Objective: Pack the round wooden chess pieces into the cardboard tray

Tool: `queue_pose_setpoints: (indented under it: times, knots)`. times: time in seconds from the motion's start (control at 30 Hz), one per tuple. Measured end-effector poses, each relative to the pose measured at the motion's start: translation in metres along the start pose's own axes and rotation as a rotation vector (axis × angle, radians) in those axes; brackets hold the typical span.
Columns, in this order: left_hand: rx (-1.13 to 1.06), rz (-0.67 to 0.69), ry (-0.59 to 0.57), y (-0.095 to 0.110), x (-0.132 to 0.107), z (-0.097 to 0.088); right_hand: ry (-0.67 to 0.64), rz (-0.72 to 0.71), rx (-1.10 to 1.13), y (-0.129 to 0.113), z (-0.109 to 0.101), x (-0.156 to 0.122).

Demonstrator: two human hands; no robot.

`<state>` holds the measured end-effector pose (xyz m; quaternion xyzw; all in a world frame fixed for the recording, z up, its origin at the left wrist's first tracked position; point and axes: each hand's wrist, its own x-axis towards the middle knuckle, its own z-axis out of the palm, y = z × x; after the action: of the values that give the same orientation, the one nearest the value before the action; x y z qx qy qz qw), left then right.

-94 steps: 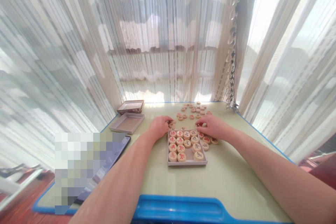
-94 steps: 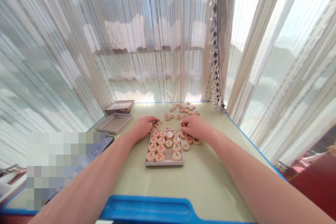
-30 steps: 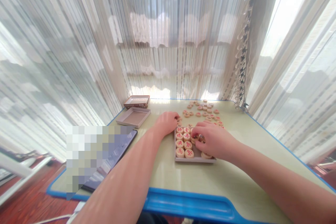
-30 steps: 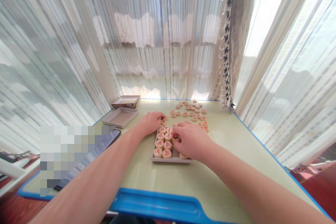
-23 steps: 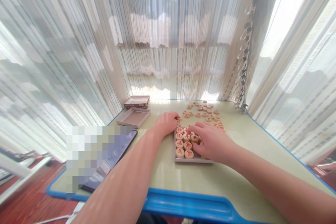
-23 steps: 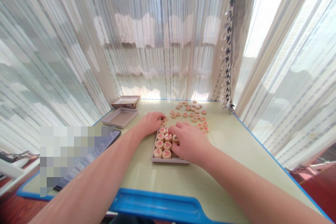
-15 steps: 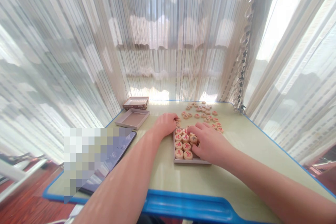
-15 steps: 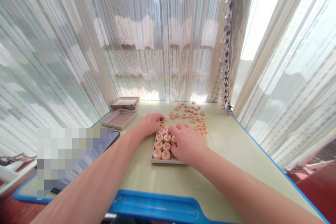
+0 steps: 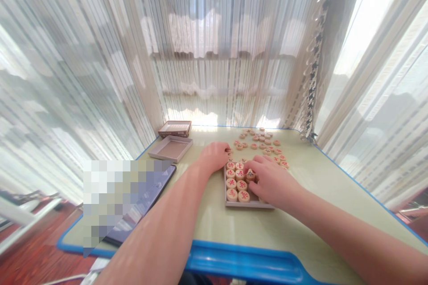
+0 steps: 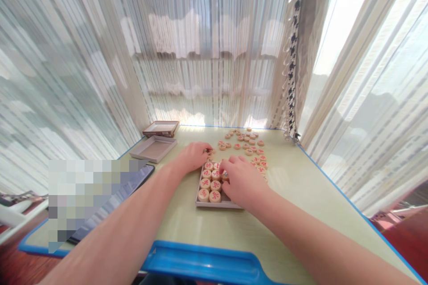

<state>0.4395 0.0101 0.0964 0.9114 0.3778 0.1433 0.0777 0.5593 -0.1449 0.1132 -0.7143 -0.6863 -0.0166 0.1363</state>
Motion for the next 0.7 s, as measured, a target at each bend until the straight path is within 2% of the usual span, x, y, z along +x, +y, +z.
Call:
queue_pose_setpoints:
  times: [0.17,0.37,0.47,0.7]
  knots:
    - [-0.024,0.01,0.009,0.0,0.0,0.001,0.024,-0.018,0.033,0.001,-0.003,0.0]
    - [-0.114,0.048,0.028,0.0,0.0,-0.001,0.127,-0.008,0.073,0.006,-0.013,0.003]
    - [-0.11,0.018,-0.004,-0.001,0.0,-0.002,0.157,-0.017,0.078,0.007,-0.015,0.004]
    - [-0.039,-0.074,0.07,-0.001,-0.002,-0.003,0.147,-0.014,0.09,0.008,-0.013,0.005]
